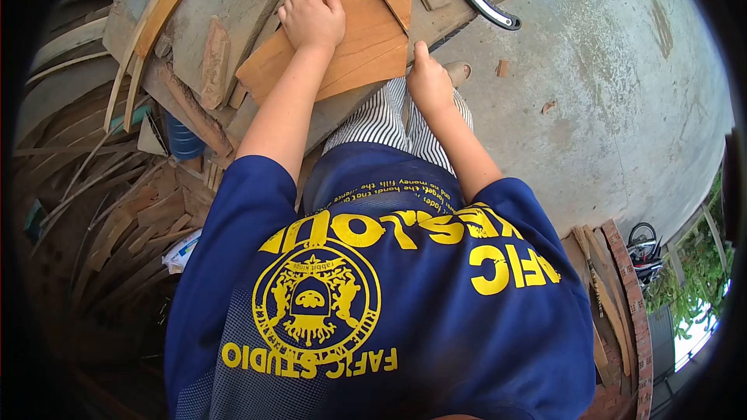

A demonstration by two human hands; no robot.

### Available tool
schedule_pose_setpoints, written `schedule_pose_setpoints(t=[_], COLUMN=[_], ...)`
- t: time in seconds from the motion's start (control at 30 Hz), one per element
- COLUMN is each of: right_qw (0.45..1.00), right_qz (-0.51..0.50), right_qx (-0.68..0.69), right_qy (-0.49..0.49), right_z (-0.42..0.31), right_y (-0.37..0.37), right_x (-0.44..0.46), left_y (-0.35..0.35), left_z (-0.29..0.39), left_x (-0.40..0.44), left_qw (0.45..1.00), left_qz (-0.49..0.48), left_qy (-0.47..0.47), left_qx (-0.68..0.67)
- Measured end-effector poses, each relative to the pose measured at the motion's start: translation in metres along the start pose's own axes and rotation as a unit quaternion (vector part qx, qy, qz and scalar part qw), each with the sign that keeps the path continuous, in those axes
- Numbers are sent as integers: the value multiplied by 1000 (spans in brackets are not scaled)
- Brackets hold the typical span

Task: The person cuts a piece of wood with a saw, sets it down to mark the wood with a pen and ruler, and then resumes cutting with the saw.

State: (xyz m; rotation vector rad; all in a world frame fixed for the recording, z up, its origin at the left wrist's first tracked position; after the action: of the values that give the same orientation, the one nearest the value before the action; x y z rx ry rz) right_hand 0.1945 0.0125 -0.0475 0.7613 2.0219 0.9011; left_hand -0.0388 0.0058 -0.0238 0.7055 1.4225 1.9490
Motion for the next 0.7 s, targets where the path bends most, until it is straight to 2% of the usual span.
schedule_pose_setpoints(t=[0.03,0.17,0.23,0.33,0.37,0.47,0.63,0.7], right_qw=[1000,998,993,997,996,995,977,978], right_qz=[16,-51,-94,-70,-83,-92,-159,-171], right_qx=[7,-17,-9,3,-35,-29,-2,-28], right_qy=[16,-21,-70,-29,3,-15,-143,-120], right_z=[-4,42,43,-4,-22,-29,-12,-27], right_y=[3,10,25,44,47,61,105,97], right_x=[5,-79,-100,-43,-19,-15,-80,-44], left_y=[0,0,0,-4,-4,0,-1,-3], left_z=[0,1,1,-2,-2,1,0,1], left_x=[0,1,4,1,1,1,2,2], left_qw=[1000,1000,1000,1000,1000,1000,1000,1000], left_qz=[1,7,-4,-9,4,-3,-5,-1], left_qy=[-1,-9,2,-1,-10,1,7,3], left_qx=[0,6,9,10,12,4,1,-1])
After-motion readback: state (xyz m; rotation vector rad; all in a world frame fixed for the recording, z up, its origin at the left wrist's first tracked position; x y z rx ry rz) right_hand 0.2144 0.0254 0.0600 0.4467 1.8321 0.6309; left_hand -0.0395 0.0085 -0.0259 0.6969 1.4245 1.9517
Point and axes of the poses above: each hand's wrist, its own x-axis towards the middle knuckle, its own y-axis out of the back of the hand, z = x × y, the point moved 5 cm from there along x, towards the middle knuckle, and after that the axes turned 5 degrees about -x, right-handed, at the moved point
